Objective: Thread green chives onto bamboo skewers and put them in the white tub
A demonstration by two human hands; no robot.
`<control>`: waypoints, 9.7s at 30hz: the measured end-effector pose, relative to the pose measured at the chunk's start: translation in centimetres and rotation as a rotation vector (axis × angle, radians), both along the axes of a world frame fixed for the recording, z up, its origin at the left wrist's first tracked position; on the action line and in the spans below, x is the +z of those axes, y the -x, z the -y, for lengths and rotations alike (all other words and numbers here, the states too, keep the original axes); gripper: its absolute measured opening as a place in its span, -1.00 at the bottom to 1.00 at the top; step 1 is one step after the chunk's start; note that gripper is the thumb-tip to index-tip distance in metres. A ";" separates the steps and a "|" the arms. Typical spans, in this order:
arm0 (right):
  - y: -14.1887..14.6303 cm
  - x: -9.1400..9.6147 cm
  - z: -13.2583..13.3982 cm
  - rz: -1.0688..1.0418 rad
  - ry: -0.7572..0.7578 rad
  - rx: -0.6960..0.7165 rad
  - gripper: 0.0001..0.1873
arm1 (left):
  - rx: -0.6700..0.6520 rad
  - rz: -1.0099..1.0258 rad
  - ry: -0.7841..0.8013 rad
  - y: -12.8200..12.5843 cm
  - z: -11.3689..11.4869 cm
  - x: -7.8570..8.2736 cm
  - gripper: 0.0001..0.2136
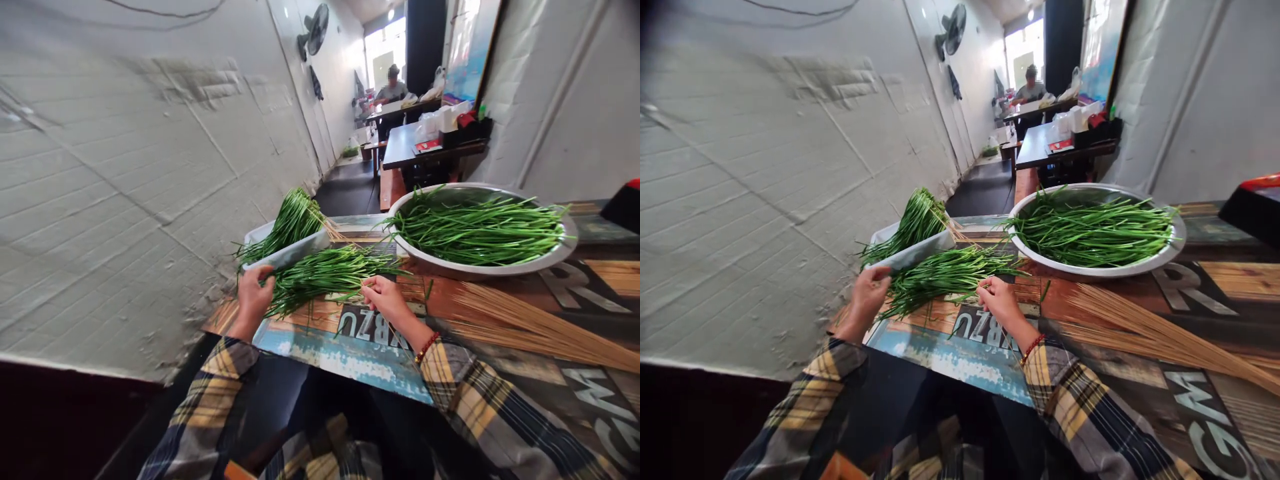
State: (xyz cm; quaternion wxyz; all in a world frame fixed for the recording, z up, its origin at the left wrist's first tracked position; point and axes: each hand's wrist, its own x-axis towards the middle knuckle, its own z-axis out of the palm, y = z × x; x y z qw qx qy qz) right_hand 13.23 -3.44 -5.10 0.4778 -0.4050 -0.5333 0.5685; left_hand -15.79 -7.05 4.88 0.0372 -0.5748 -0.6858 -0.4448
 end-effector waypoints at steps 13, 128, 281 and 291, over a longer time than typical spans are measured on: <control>-2.6 0.8 3.1 0.130 0.036 0.151 -0.73 | -0.259 -0.516 0.134 -10.7 0.7 -3.9 -0.70; -3.1 2.5 3.2 0.056 0.126 0.133 -0.58 | -0.593 0.490 0.156 -16.1 0.4 -7.1 -0.91; -3.0 0.9 2.4 0.229 -0.054 0.041 -0.80 | -0.775 0.095 0.136 -15.0 -0.5 -7.1 -0.89; -3.1 1.2 2.7 0.348 -0.038 0.149 -0.80 | -0.417 -0.197 0.067 -13.5 -1.8 -8.3 -0.86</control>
